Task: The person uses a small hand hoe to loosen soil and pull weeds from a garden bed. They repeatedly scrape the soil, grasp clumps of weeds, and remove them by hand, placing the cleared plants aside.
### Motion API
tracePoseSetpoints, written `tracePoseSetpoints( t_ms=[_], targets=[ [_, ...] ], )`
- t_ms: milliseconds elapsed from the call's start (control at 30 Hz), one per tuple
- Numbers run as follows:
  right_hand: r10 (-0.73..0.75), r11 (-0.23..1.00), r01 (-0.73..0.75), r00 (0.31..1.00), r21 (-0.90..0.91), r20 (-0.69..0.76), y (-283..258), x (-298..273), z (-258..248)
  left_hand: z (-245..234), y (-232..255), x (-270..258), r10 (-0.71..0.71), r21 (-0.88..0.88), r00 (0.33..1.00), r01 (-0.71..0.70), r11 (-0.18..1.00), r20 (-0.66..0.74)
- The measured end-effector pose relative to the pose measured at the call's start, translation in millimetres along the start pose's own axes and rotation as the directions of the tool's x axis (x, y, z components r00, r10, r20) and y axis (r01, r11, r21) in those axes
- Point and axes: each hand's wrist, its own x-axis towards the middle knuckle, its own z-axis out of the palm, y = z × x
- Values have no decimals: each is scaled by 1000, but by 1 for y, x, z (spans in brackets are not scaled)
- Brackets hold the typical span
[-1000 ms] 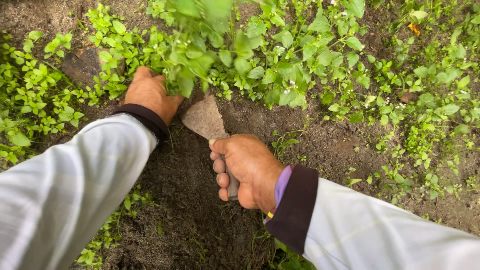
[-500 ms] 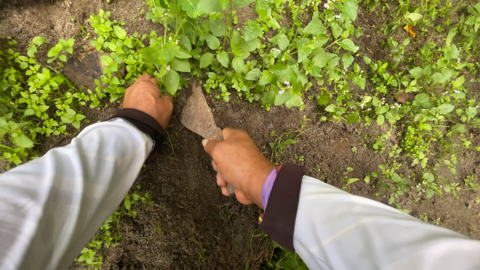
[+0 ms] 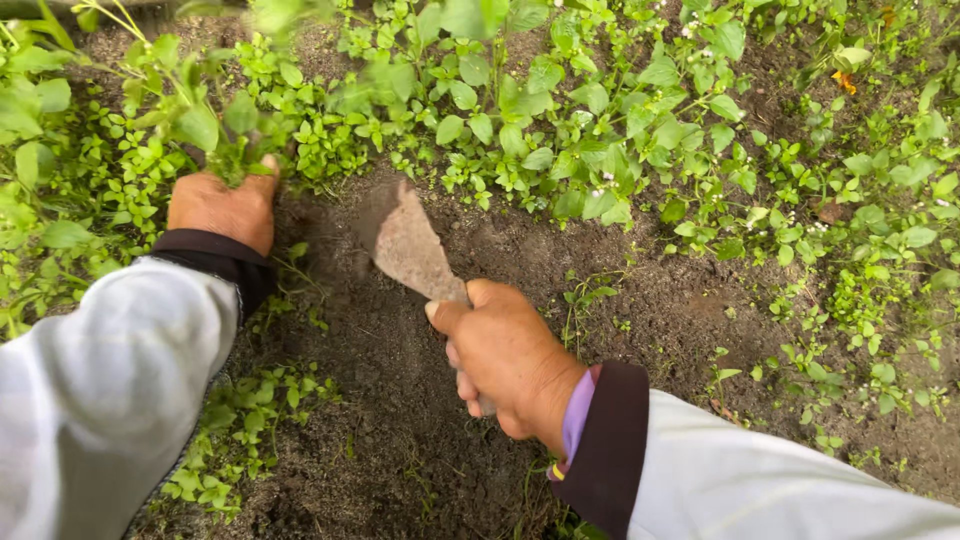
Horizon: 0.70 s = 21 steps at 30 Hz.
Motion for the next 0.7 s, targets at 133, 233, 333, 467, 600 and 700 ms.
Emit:
tracePoseSetpoints(
  t_ms=[133,233,333,467,600,700],
  targets=[
    [128,977,-134,991,167,42,-2,14,2,-5,-1,6,288,-143,957,-288,947,-20],
    [200,949,-215,976,232,87,-7,27,3,0,17,6,129,96,991,-133,987,43],
    [249,925,-277,959,259,136,-12,39,4,11,41,11,26,447,988,-91,890,150],
    [257,928,-288,955,238,150,-16,49,6,27,53,0,59,554,969,-186,812,239],
    [261,934,-283,957,217,125,-16,53,18,30,39,-5,277,578,916,-397,713,289],
    [261,934,-276,961,227,97,-18,53,24,34,25,2,365,552,888,-460,696,281]
  ],
)
